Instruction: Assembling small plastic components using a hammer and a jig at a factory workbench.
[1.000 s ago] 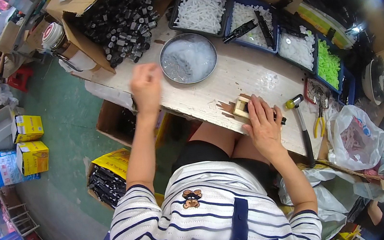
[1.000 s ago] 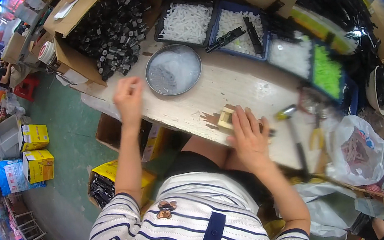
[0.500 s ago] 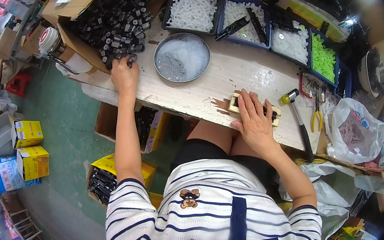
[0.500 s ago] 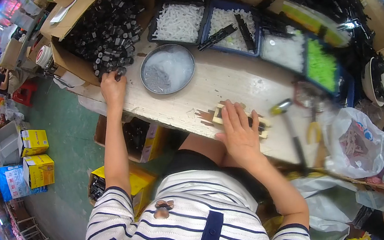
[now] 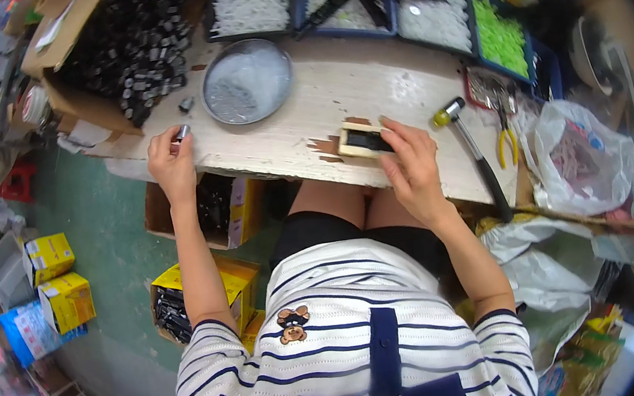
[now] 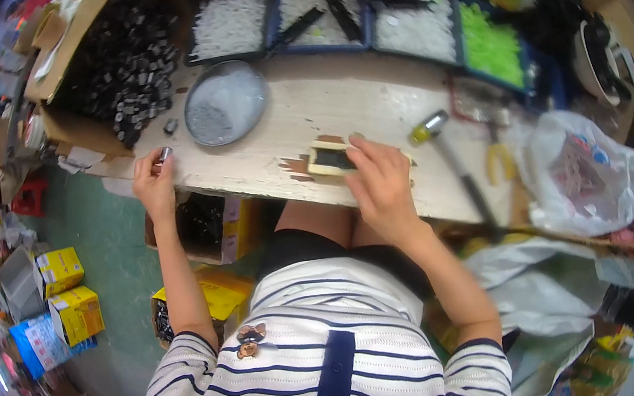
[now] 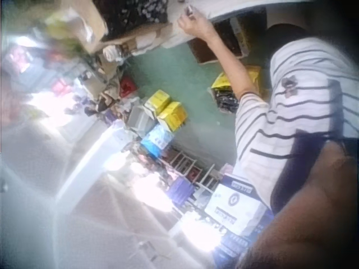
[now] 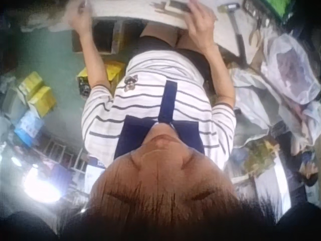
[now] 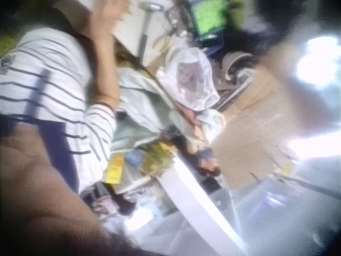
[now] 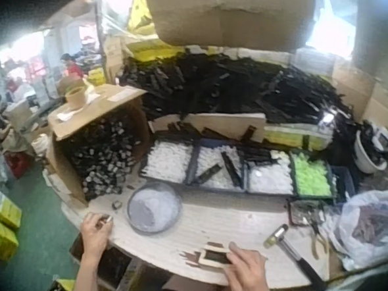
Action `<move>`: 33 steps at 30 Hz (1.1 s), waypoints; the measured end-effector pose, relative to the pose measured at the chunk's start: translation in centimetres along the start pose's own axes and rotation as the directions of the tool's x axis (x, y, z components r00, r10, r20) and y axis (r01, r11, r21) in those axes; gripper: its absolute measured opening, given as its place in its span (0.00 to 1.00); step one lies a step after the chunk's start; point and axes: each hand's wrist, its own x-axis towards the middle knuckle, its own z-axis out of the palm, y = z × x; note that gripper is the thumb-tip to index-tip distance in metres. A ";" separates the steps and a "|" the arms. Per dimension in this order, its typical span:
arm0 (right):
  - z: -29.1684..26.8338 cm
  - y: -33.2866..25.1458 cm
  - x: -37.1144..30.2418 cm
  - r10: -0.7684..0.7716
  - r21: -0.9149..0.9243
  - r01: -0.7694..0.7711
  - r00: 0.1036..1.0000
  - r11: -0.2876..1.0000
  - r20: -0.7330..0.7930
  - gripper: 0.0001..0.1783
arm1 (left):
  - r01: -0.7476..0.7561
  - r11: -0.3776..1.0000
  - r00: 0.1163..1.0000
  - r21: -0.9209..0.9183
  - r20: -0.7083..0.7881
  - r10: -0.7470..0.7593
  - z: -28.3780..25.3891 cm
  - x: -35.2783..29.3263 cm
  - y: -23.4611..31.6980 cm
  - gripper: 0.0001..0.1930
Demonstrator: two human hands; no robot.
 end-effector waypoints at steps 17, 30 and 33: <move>-1.0 1.3 -1.9 0.087 -0.031 -0.088 0.996 0.996 -0.035 0.12 | -0.412 0.643 0.436 -0.645 0.480 0.761 8.9 -3.9 15.6 0.11; -1.0 1.6 -1.9 0.070 -0.037 -0.071 0.997 0.997 -0.012 0.11 | -0.225 0.704 0.623 -0.674 0.456 0.636 9.8 -5.7 14.0 0.08; -0.9 1.6 -1.8 0.058 -0.047 -0.059 0.998 0.997 -0.026 0.11 | -0.293 0.673 0.586 -0.679 0.428 0.688 9.6 -5.5 14.1 0.09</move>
